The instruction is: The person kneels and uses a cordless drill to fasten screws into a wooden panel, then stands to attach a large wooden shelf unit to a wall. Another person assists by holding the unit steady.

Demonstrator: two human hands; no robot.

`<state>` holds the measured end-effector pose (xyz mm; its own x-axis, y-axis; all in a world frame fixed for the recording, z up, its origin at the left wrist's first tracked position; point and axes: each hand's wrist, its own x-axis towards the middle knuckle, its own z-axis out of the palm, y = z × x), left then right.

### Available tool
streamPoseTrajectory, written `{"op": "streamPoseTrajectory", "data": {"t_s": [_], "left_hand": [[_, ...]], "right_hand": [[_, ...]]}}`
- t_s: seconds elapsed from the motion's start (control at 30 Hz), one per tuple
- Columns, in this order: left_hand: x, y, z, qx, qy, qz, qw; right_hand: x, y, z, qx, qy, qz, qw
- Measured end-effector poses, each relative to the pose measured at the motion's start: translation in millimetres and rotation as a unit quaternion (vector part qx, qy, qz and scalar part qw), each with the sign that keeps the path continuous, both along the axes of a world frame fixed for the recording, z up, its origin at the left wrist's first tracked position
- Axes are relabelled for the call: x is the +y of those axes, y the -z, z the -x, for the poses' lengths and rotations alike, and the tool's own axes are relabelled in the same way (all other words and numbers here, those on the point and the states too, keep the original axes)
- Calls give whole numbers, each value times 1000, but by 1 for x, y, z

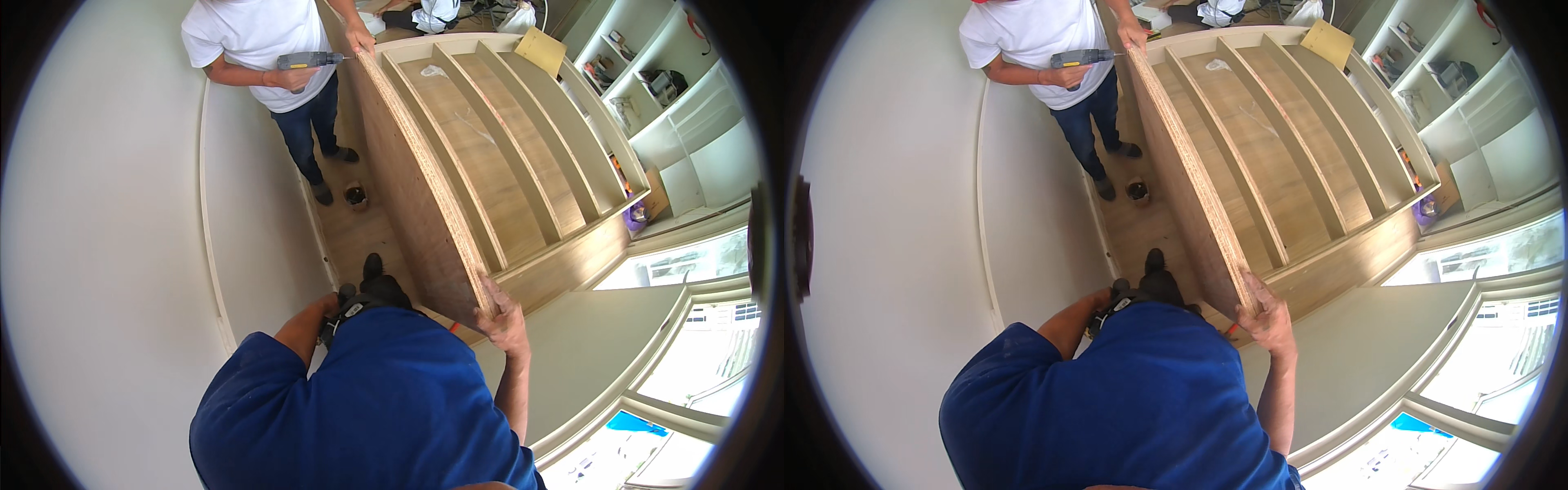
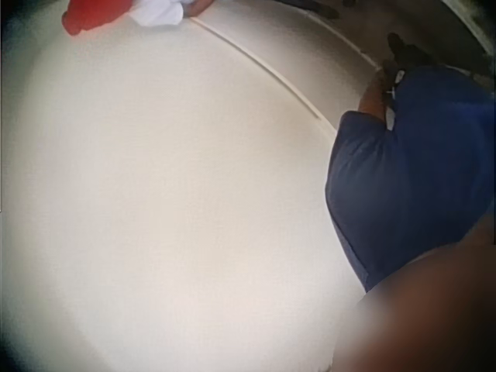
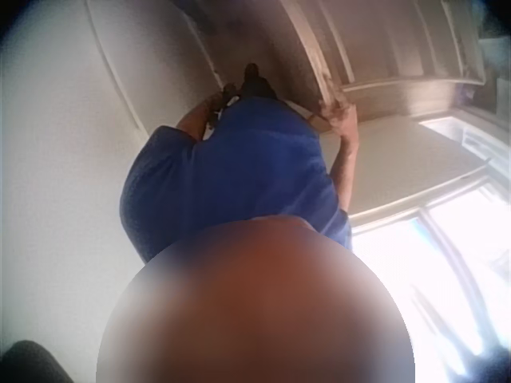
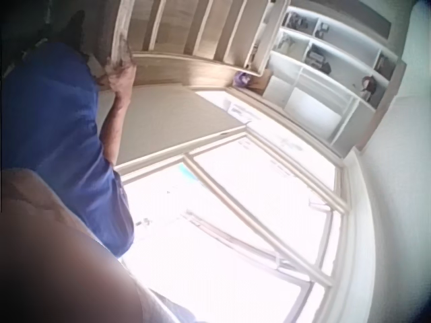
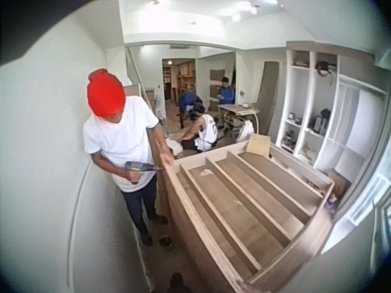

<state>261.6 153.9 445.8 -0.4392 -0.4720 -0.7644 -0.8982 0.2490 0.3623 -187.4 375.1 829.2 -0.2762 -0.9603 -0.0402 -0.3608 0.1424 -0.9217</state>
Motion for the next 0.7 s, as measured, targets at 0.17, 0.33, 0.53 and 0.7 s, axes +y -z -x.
{"op": "streamPoseTrajectory", "data": {"t_s": [0.17,0.33,0.53,0.7], "left_hand": [[7,-23,21,24,-32,-47,998],[10,-15,15,2,-76,-66,995],[10,3,9,3,-70,-87,994],[15,-12,16,-26,-65,-62,996]], "right_hand": [[1,1,0,-5,-1,-15,1000],[0,5,1,5,4,-6,1000],[1,8,1,6,-1,6,1000],[1,7,2,14,-3,-5,1000]]}}
